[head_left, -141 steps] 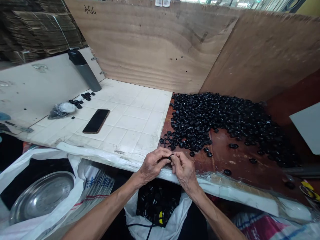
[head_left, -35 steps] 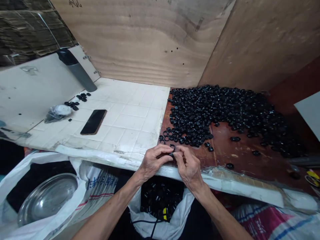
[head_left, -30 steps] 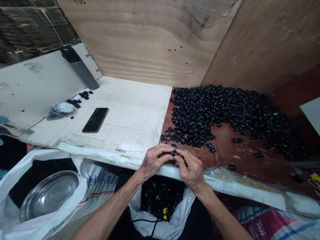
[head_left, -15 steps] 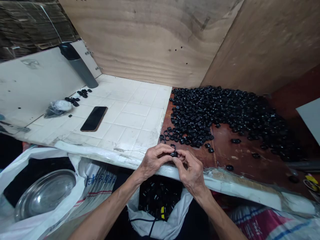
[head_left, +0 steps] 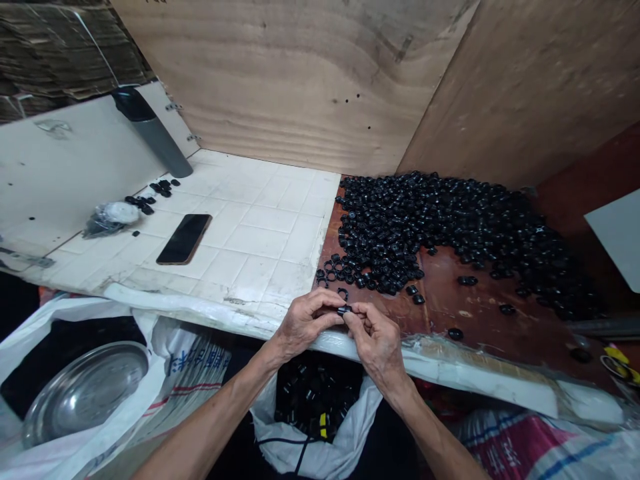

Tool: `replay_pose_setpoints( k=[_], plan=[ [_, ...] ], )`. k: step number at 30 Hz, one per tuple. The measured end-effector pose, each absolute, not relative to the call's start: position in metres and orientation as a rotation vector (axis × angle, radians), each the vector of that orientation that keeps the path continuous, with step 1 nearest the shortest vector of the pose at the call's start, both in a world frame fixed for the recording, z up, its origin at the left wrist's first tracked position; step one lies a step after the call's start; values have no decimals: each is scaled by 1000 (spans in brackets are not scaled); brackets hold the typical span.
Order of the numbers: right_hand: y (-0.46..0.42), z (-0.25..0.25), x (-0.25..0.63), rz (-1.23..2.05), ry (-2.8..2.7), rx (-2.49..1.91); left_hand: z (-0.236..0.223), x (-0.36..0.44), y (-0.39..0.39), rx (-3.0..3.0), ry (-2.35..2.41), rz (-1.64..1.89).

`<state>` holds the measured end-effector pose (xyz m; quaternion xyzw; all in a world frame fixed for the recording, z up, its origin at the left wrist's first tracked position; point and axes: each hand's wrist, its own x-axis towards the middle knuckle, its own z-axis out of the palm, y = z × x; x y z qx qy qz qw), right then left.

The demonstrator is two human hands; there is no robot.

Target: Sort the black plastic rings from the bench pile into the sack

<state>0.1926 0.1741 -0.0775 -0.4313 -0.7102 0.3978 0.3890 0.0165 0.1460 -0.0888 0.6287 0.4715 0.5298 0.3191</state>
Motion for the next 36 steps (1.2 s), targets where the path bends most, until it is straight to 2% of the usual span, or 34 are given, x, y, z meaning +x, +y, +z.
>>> replay_pose_setpoints(
  k=[7, 14, 20, 27, 36],
  plan=[
    [181, -74, 190, 947, -1880, -1101, -92, 17, 145, 1623, 1254, 1380],
    [183, -80, 197, 889, -1948, -913, -87, 19, 144, 1566, 1254, 1364],
    [187, -82, 199, 688, -2111, -938, -89, 19, 145, 1650, 1251, 1369],
    [181, -86, 200, 859, -1989, -912, -86, 20, 144, 1613, 1266, 1369],
    [180, -83, 203, 773, -2075, -935, -86, 19, 144, 1624, 1278, 1355]
  ],
)
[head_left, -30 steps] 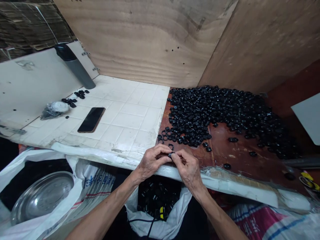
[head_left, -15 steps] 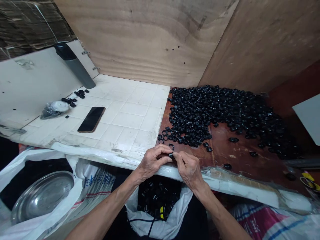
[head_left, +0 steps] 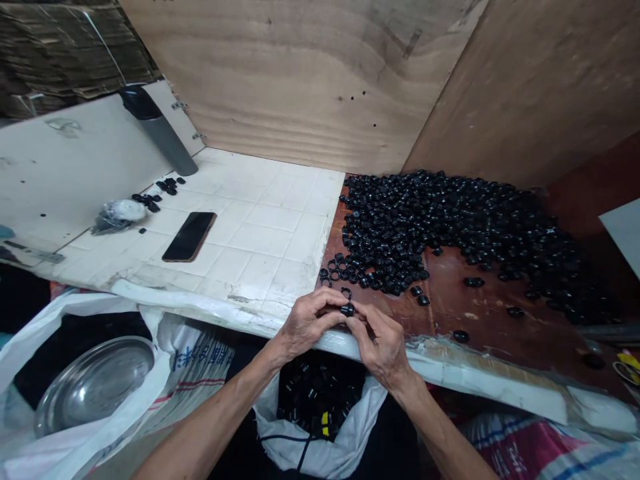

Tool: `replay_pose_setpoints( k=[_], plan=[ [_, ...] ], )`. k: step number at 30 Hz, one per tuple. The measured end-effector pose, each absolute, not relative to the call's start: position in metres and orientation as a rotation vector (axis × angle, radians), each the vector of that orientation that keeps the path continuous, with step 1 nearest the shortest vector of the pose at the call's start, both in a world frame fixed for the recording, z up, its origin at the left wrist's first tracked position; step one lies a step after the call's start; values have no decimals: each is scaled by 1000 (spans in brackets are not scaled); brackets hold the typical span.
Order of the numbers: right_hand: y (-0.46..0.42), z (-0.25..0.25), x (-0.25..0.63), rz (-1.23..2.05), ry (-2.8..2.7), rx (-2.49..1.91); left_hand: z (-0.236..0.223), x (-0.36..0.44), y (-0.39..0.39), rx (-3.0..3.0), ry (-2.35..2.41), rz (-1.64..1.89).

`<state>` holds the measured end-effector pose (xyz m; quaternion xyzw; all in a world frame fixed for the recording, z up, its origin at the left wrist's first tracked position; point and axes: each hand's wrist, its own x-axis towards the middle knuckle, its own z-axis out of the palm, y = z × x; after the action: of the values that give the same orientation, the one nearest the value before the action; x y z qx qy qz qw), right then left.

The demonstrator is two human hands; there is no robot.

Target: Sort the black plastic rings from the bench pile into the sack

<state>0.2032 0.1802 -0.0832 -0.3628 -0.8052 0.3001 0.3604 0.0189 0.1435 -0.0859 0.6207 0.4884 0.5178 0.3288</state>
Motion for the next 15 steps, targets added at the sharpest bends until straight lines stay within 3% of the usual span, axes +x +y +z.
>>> replay_pose_setpoints(
  k=[15],
  plan=[
    [169, -67, 187, 846, -1890, -790, -63, 10, 135, 1580, 1228, 1230]
  ],
)
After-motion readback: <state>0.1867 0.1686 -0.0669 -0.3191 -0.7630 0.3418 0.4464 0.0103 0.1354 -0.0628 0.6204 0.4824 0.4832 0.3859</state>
